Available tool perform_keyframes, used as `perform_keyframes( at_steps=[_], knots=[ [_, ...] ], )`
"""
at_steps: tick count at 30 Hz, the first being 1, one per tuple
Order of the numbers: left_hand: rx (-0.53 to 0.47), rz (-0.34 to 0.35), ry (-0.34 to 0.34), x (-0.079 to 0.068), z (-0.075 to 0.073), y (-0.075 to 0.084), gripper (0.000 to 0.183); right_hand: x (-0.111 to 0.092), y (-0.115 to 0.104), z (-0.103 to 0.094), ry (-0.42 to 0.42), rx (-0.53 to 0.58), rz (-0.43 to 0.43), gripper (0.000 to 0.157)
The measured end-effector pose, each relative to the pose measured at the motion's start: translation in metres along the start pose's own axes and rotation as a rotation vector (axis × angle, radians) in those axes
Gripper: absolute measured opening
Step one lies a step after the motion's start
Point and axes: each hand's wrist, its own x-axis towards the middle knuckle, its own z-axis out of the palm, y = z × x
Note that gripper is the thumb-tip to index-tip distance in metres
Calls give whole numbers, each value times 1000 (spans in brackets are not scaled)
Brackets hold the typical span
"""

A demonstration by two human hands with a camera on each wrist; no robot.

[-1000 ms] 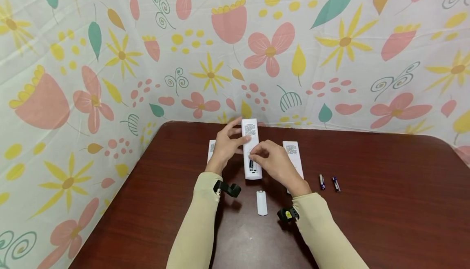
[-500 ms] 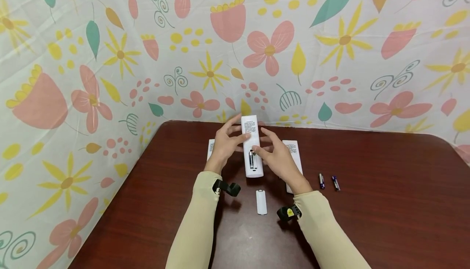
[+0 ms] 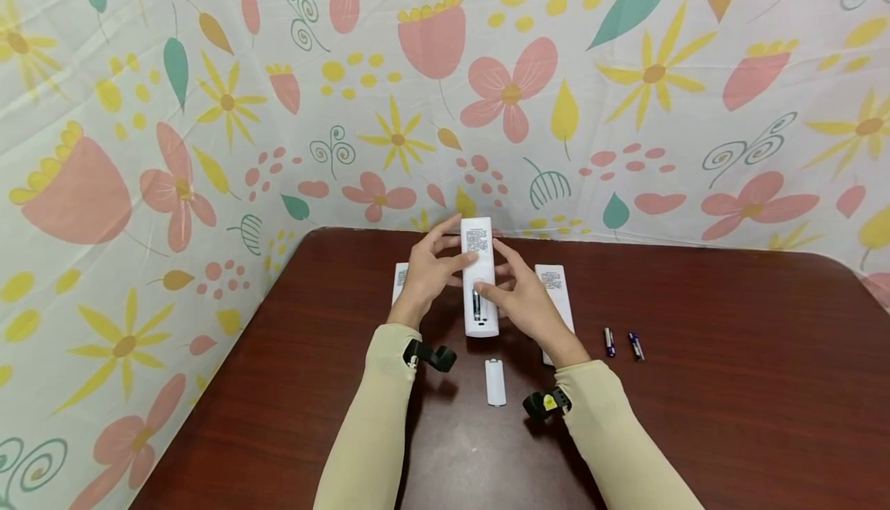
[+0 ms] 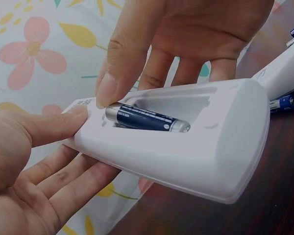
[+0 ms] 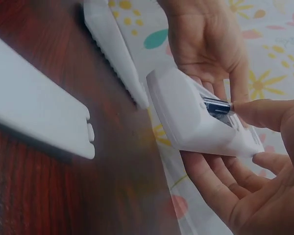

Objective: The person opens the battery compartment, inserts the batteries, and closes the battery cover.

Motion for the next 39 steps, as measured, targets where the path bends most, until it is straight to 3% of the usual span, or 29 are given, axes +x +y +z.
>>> perform_keyframes(
  at_steps=[26,39],
  knots=[
    [-11,14,6,1,3,-1,69,0,1,2,9,1,-42,87],
    [-21,20,0,1,4,0,69,0,0,1,3,-8,20,90]
  ],
)
